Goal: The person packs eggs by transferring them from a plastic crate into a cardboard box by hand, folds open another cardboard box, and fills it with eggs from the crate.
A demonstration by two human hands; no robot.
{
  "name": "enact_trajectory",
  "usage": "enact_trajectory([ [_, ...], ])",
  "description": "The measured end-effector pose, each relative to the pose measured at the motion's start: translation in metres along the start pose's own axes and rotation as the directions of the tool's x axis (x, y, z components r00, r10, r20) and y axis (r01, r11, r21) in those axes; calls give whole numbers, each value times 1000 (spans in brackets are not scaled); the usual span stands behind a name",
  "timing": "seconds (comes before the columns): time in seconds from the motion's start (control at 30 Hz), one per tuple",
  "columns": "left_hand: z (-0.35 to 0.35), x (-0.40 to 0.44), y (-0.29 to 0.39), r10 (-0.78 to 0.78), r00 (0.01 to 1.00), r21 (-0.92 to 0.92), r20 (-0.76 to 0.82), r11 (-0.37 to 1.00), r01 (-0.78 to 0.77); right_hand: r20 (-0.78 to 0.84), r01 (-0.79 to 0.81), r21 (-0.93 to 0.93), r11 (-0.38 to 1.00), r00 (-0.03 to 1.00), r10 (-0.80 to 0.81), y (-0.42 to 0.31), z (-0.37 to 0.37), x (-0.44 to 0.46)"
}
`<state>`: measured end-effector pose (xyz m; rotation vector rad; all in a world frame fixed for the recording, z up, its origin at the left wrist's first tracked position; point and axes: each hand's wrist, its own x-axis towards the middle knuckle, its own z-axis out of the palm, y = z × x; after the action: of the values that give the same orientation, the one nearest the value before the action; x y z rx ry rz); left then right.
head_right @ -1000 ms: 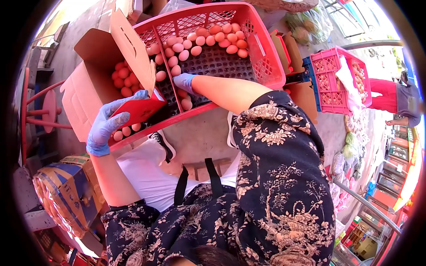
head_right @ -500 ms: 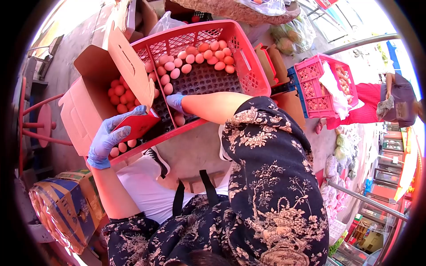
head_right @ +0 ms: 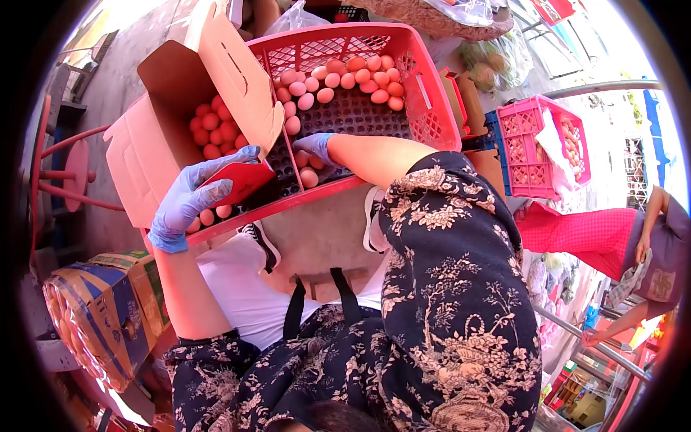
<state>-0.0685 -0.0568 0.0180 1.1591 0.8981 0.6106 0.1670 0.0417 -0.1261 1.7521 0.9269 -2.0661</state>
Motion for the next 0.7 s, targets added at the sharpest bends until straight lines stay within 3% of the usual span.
enact_trajectory([
  [0.1, -1, 1, -3, 9, 1000, -20, -7, 1000, -10, -59, 1, 60, 998, 998, 2, 6, -12, 24],
  [0.2, -1, 0, -4, 27, 1000, -50, 1, 998, -27, 47, -20, 238, 971, 999, 9, 9, -21, 33],
  [0.33, -3, 1, -8, 25, 1000, -45, -11, 999, -26, 141, 55, 185, 981, 987, -82, 8, -29, 56],
  [0.5, -3, 1, -5, -1, 1000, -45, -11, 999, 0, 219, -2, 243, 970, 974, -53, 3, -17, 12],
  [0.7, 1, 1, -2, 8, 1000, -84, -9, 996, -8, 287, -46, 328, 943, 957, -53, 6, -16, 20],
])
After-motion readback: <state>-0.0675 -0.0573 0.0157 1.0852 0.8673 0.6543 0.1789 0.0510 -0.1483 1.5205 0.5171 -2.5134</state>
